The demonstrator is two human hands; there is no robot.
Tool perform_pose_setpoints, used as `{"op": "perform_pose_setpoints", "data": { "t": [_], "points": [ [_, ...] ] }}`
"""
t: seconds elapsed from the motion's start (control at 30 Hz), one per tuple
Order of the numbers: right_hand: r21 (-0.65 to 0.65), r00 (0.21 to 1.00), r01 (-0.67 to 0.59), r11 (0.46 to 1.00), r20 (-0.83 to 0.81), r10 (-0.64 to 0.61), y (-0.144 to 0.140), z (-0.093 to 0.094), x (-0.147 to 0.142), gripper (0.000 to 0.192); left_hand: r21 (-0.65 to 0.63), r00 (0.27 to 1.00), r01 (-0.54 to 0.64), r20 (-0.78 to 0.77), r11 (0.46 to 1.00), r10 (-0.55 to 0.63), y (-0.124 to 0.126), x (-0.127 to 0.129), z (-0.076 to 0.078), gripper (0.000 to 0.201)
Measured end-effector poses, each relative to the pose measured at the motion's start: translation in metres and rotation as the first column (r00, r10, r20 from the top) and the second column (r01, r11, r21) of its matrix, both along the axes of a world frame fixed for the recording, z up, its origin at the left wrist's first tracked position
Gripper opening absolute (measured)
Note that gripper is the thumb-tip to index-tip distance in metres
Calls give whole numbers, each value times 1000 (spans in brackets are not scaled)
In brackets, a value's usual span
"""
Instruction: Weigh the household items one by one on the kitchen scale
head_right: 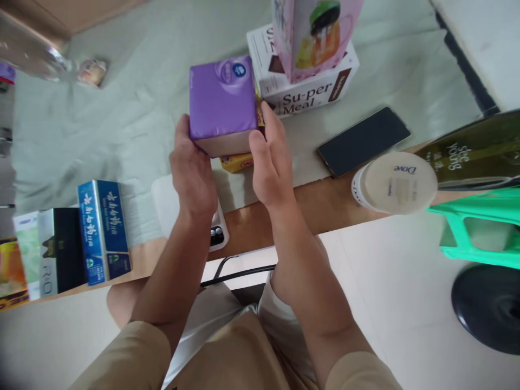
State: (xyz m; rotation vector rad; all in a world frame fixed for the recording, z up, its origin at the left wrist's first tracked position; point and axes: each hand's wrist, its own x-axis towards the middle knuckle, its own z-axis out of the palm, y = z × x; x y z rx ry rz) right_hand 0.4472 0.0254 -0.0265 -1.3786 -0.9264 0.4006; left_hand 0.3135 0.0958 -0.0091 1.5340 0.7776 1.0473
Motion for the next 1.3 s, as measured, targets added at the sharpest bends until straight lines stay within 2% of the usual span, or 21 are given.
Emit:
{"op": "perform_pose_setpoints", "data": {
  "t": [0.13,0.27,0.37,0.47,0.57,0.67,0.8,0.87,0.93,1.07,1.2,1.3],
  "points": [
    [-50,999,-29,998,-23,28,0,2,-2,68,-34,997,-32,67,999,34,-2,-1,-1,64],
    [-74,998,-61,995,-21,60,1,3,-6,59,-26,999,30,29,999,-29,-7,0,2,68],
    [-36,995,-98,995,-7,98,-2,13,-10,65,16,999,53,-14,998,-53,-12,-3,3,69],
    [-20,994,-111,994,23,111,-10,30,-19,58,48,998,59,-21,997,-58,-19,-13,9,66],
    [-14,990,-123,992,64,124,-23,45,-35,51,58,999,43,24,997,-44,-32,-33,24,61],
    [68,988,-133,989,85,128,-35,51,-60,49,38,999,13,49,999,-15,-54,-67,45,62],
    [135,979,-187,973,108,173,-49,51,-97,44,-29,994,-98,-52,995,97,-87,-122,58,66],
    [113,967,-228,967,142,211,-56,49,-111,40,-40,982,-145,-125,989,139,-102,-145,56,73],
    [80,958,-232,969,192,214,-61,44,-119,37,-32,979,-162,-134,986,156,-114,-159,49,73],
    [105,947,-156,982,299,118,-66,31,-124,32,8,980,-156,-124,988,156,-129,-165,33,66],
    [109,942,-127,986,325,85,-65,19,-125,33,71,979,-143,-135,987,152,-131,-165,21,71],
    [82,966,-93,992,250,70,-60,15,-125,38,76,971,-195,-125,978,204,-119,-172,14,68]
  ]
}}
